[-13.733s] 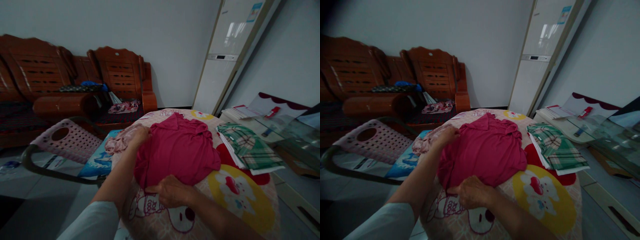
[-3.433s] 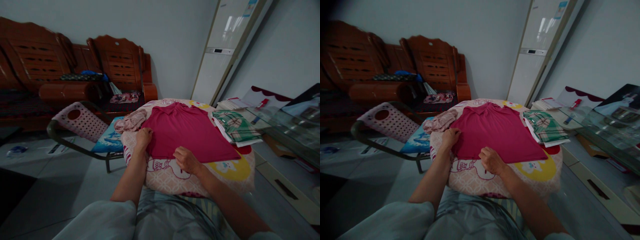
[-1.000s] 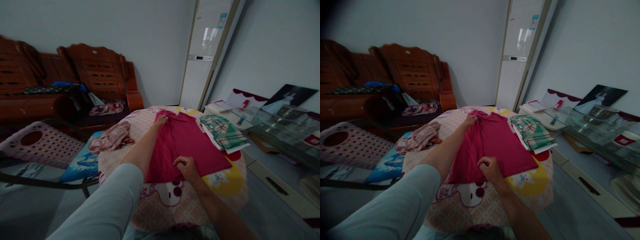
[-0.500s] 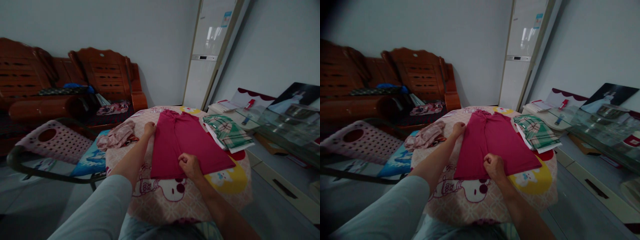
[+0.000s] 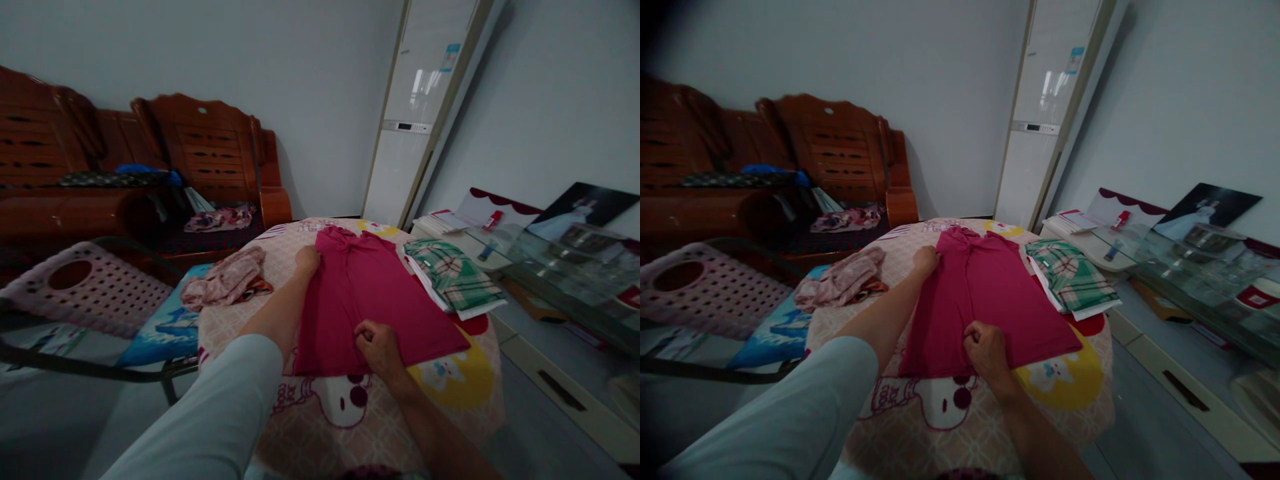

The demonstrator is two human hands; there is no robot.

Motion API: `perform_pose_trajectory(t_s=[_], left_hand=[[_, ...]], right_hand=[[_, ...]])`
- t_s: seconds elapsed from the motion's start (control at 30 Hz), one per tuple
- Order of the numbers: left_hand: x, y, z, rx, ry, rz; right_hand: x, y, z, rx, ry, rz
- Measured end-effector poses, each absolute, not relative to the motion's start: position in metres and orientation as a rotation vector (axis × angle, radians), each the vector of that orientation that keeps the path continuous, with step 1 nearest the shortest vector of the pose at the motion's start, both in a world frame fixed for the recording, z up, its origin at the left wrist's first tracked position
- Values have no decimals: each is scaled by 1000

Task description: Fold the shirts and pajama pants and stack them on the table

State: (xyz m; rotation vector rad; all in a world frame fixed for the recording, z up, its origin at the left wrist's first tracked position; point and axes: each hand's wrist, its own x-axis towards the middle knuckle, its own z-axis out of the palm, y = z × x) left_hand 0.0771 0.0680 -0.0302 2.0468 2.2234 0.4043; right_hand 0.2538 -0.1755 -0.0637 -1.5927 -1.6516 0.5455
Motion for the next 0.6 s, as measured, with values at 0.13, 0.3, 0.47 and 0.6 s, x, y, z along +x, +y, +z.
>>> perform_pose_trajectory(t_s=[0.13,0.3,0.47,0.6], left_hand=[[78,73,-40,1985,2240,554],[54,76,-43,1772,2228,696],[36,63,-36,1793,2168,711],[31,32,-33,1892,2133,614]], right_hand=[[254,-177,-61,-1564,-1635,577],[256,-177,-62,-1526,-1576,658],[255,-177,-63,-1622,-1716,469],[256,-177,-60,-1652,-1787,393]])
